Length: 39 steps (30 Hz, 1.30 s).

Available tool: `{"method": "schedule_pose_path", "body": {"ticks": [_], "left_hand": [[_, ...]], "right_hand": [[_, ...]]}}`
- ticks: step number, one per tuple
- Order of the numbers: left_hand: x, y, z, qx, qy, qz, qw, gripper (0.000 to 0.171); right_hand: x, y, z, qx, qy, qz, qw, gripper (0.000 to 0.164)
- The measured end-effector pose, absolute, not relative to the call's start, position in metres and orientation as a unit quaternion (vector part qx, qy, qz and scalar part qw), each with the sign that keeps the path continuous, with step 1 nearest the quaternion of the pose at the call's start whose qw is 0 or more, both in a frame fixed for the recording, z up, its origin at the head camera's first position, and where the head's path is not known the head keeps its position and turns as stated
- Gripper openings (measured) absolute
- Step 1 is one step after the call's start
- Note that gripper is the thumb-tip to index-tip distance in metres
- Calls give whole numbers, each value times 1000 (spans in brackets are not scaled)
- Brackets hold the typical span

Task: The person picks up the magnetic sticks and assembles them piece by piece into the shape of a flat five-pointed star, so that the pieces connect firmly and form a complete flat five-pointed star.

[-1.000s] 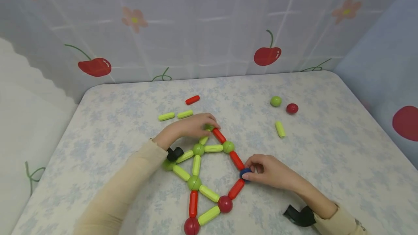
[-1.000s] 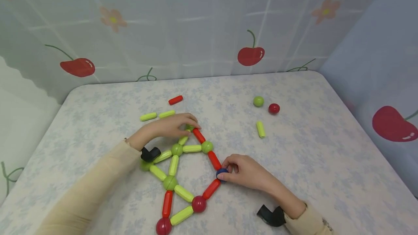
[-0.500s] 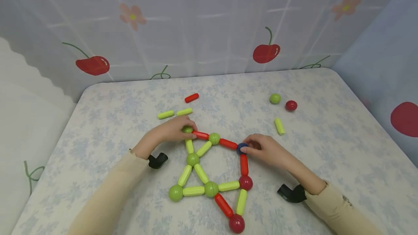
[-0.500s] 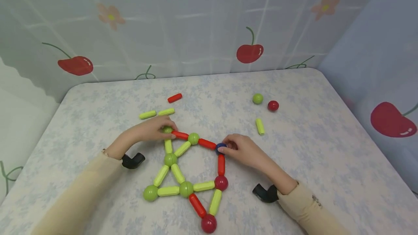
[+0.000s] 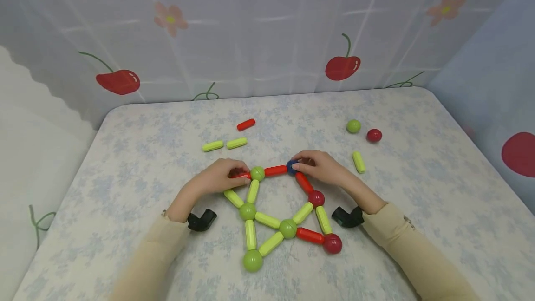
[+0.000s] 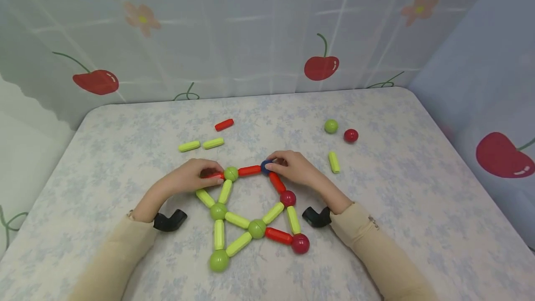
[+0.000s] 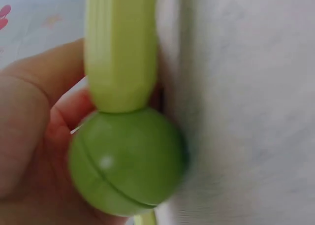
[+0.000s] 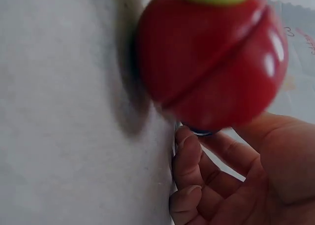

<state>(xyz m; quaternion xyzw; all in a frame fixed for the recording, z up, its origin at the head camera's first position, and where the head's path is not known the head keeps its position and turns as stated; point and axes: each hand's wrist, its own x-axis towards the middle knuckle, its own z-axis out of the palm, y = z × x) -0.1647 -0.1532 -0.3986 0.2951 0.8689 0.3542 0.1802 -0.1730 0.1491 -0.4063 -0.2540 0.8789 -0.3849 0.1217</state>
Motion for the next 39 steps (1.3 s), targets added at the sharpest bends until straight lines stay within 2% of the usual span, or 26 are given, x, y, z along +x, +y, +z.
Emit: {"method": "schedule_pose_path", "body": {"ticks": [9, 13, 17, 19, 22, 25, 27, 32, 35, 39], "left_hand": [[-157, -154, -408, 288, 860, 398, 137, 14], [-157, -155, -410, 284, 860, 402, 136, 16], [-157, -155, -413, 279, 860, 406, 132, 16], [-157, -155, -414, 279, 861, 406, 128, 16], [-157, -155, -416, 276, 862, 407, 124, 16], [-157, -155, -417, 276, 860, 411, 120, 15], [-158, -155, -417, 274, 860, 414, 118, 14], [-159, -154, -419, 273, 860, 416, 110, 11], [-158, -153, -421, 273, 861, 415, 105, 11], [-158, -152, -424, 271, 865, 412, 98, 11]], "right_hand": [[-176, 151, -402, -243, 886, -373, 129, 26], [-178, 173, -386, -211, 908, -348, 97, 25], [-183, 215, -371, -140, 949, -278, 53, 26], [-184, 235, -369, -102, 965, -234, 66, 31], [-184, 255, -368, -70, 971, -190, 130, 42], [-184, 262, -369, -77, 962, -193, 178, 49], [-184, 261, -371, -98, 954, -209, 189, 46], [-186, 253, -373, -134, 947, -230, 181, 31], [-188, 248, -375, -140, 949, -226, 171, 28], [-190, 236, -379, -143, 942, -275, 129, 29]]}}
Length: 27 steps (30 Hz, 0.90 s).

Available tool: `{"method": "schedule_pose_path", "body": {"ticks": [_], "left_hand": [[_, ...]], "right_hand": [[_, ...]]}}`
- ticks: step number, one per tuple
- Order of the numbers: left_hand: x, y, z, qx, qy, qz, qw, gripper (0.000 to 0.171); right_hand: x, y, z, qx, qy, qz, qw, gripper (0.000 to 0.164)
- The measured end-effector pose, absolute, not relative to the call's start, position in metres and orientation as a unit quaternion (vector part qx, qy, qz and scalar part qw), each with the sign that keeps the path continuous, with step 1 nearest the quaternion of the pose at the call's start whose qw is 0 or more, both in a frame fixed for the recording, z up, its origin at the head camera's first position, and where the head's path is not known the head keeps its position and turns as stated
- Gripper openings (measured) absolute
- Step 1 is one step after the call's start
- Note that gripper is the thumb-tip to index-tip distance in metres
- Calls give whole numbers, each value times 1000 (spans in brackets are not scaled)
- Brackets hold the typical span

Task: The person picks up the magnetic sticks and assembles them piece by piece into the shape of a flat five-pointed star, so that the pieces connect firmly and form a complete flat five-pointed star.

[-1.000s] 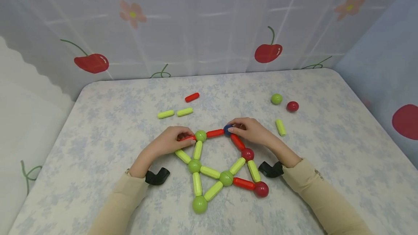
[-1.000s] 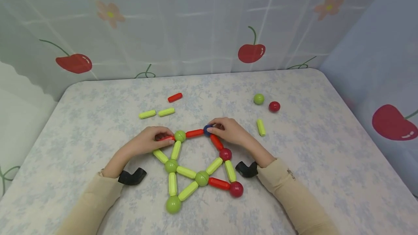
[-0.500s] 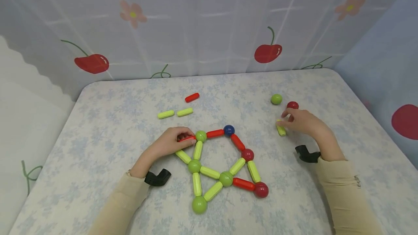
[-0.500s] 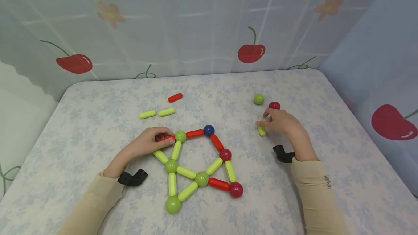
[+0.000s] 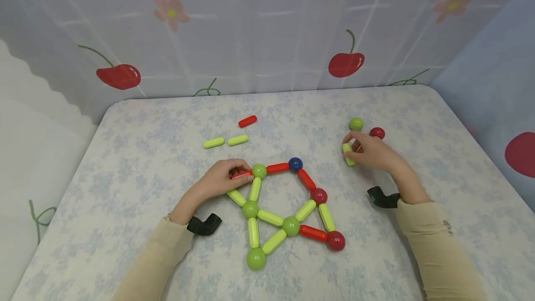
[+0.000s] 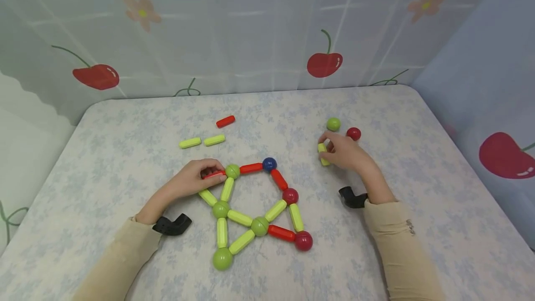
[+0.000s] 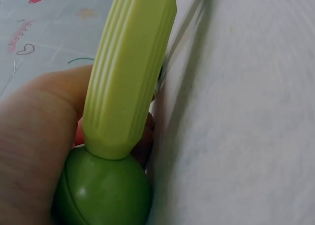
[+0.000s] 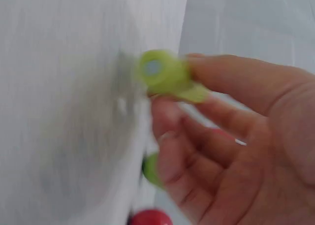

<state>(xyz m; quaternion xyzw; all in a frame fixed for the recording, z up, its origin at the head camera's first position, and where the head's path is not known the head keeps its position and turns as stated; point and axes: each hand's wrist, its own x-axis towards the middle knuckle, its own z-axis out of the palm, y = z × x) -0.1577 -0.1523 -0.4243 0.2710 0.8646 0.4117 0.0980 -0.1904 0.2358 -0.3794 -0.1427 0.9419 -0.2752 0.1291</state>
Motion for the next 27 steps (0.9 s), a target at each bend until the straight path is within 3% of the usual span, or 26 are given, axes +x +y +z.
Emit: {"method": "schedule_pose_path", "body": {"ticks": [4, 11, 20, 27], "left_hand": [[-158, -148, -427, 277, 866, 406, 90, 14], [-156, -144, -428, 288, 863, 406, 93, 17], [-154, -145, -430, 291, 864, 400, 96, 15], [-156, -143, -430, 291, 863, 401, 97, 15]], "right_hand": [[-195, 210, -386, -121, 887, -431, 113, 33], [-202, 159, -403, -47, 694, -688, 207, 35], [-216, 128, -414, -116, 692, -657, 276, 25], [-218, 117, -413, -140, 718, -621, 281, 22]]}}
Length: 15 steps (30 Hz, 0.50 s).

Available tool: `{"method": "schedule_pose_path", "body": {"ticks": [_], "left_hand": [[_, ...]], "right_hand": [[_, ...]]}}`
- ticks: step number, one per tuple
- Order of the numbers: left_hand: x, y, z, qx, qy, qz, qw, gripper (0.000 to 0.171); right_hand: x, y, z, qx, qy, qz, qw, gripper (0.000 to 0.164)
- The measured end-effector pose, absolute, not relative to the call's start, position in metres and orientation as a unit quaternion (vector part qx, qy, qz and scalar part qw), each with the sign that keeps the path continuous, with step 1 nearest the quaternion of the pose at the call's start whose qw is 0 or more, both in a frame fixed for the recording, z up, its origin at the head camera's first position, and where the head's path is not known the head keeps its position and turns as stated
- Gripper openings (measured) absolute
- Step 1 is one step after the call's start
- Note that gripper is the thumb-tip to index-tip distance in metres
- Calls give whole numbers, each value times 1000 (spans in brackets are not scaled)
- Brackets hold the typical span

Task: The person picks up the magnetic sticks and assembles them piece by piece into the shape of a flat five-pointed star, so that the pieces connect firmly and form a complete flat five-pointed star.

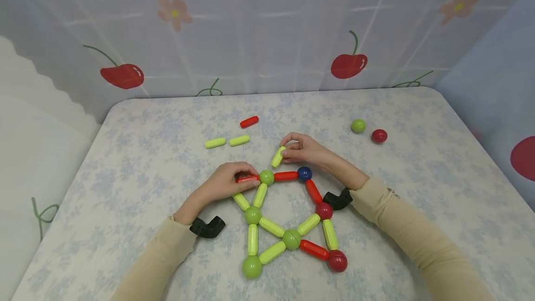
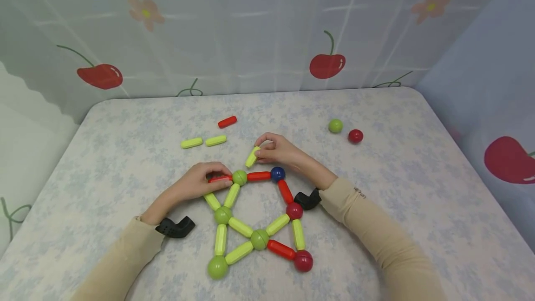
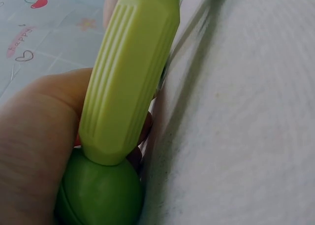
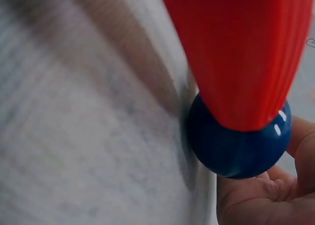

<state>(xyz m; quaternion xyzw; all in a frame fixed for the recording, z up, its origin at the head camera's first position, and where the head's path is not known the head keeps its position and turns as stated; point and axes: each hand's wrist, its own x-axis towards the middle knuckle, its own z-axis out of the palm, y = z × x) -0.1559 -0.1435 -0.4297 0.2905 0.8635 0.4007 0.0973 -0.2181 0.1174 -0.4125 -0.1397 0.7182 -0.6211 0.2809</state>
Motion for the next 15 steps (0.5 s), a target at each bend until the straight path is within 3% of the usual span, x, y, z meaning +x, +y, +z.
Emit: {"method": "schedule_pose_path", "body": {"ticks": [15], "left_hand": [[-156, -143, -428, 288, 861, 407, 102, 15]], "right_hand": [[-217, 112, -412, -169, 713, -604, 314, 19]]}}
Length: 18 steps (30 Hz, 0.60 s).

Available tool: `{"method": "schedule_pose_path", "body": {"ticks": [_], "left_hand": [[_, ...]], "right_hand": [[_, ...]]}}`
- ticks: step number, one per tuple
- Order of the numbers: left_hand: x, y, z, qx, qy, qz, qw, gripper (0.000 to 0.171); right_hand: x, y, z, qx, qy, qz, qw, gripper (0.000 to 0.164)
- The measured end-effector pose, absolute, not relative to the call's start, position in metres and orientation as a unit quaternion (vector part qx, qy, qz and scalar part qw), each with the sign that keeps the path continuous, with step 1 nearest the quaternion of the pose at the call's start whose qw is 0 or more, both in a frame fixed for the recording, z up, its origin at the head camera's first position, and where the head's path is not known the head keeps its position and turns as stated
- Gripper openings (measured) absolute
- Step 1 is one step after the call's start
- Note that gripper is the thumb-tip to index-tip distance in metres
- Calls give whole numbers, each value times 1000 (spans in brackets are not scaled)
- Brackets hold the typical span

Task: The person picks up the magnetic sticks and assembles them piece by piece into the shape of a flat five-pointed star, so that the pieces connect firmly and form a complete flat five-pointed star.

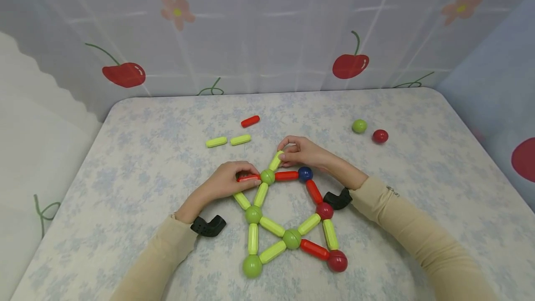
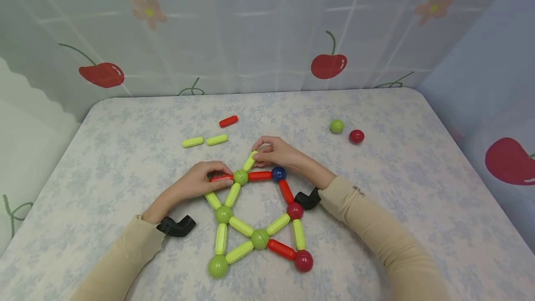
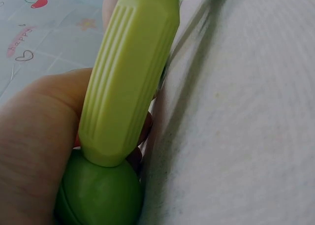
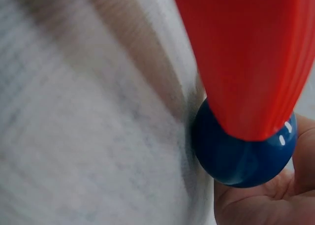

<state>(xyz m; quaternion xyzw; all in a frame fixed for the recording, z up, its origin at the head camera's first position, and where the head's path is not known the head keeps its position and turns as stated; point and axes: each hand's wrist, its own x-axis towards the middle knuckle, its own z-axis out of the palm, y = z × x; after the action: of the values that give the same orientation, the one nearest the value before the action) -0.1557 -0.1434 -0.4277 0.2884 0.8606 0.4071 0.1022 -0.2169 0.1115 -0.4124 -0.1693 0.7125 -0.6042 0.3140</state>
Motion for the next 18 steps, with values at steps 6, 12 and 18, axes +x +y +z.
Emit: {"method": "schedule_pose_path", "body": {"ticks": [6, 12, 18], "left_hand": [[-156, -143, -427, 287, 862, 404, 103, 16], [-156, -143, -428, 282, 866, 400, 103, 18], [-154, -143, -428, 283, 866, 400, 99, 18]], "right_hand": [[-216, 110, -412, -158, 733, -591, 298, 23], [-215, 112, -410, -173, 735, -590, 287, 27], [-214, 119, -407, -179, 739, -588, 274, 29]]}}
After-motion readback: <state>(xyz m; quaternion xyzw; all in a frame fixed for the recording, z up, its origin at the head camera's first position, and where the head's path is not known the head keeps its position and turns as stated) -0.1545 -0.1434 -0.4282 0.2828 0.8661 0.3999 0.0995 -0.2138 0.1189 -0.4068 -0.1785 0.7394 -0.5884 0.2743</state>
